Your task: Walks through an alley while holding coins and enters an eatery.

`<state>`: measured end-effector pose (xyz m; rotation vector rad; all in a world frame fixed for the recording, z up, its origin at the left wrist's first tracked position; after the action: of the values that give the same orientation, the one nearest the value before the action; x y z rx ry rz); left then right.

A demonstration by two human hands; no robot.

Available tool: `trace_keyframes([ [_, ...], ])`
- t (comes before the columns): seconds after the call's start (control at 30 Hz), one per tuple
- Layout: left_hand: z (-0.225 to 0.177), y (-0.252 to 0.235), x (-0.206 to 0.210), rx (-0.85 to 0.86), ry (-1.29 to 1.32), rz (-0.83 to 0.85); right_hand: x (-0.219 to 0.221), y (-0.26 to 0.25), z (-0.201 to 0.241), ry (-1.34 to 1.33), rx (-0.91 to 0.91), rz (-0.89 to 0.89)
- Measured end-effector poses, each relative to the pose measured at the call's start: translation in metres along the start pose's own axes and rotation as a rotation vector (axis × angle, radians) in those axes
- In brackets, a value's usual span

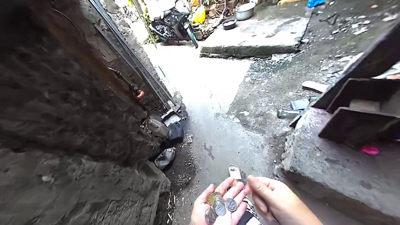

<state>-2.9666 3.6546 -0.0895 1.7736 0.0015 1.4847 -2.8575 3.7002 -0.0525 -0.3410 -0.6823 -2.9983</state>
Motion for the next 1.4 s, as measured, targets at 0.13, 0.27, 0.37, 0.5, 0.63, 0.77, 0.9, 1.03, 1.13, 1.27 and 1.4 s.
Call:
trace_keyframes([
  [0.13, -0.075, -0.088, 0.069, 0.031, -0.066, 0.066, 0.023, -0.092, 0.072, 0.578, -0.646, 0.015],
  [0.27, -0.135, -0.162, 0.139, -0.009, -0.041, 0.102, 0.023, -0.185, 0.134, 0.63, -0.656, -0.048],
  [0.37, -0.182, -0.207, 0.179, 0.029, -0.016, 0.149, 0.029, -0.255, 0.164, 0.417, -0.359, 0.058],
  [0.5, -0.247, -0.265, 0.211, 0.101, 0.021, 0.124, 0.064, -0.324, 0.194, 0.519, -0.364, 0.178],
  [0.63, -0.32, -0.326, 0.245, 0.088, 0.038, 0.183, 0.093, -0.407, 0.227, 0.71, -0.594, 0.194],
  [0.77, -0.411, -0.391, 0.289, 0.095, 0.026, 0.219, 0.123, -0.514, 0.267, 0.711, -0.64, 0.198],
  [0.9, -0.504, -0.441, 0.345, 0.105, 0.033, 0.227, 0.144, -0.625, 0.306, 0.214, -0.286, 0.246],
  [1.03, -0.573, -0.494, 0.39, 0.04, 0.046, 0.247, 0.168, -0.718, 0.346, -0.257, -0.014, 0.476],
  [1.13, -0.615, -0.536, 0.409, 0.013, 0.052, 0.209, 0.176, -0.787, 0.364, -0.313, 0.052, 0.461],
  [1.27, -0.681, -0.598, 0.442, 0.036, 0.1, 0.173, 0.174, -0.881, 0.404, 0.075, -0.116, 0.059],
  [1.4, -0.758, -0.678, 0.485, 0.12, 0.085, 0.178, 0.188, -0.981, 0.463, 0.576, -0.565, -0.055],
])
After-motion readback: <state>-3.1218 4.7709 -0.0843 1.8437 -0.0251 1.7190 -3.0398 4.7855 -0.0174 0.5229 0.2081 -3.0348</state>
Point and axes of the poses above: each hand's wrist, its own y-axis away from the middle knuckle, its own x-axis out of the palm, z = x × y, the point moved 10 cm from there along -y, towards the middle knuckle, and after that the axes turned 14 degrees about -z, right-handed, at the moved point
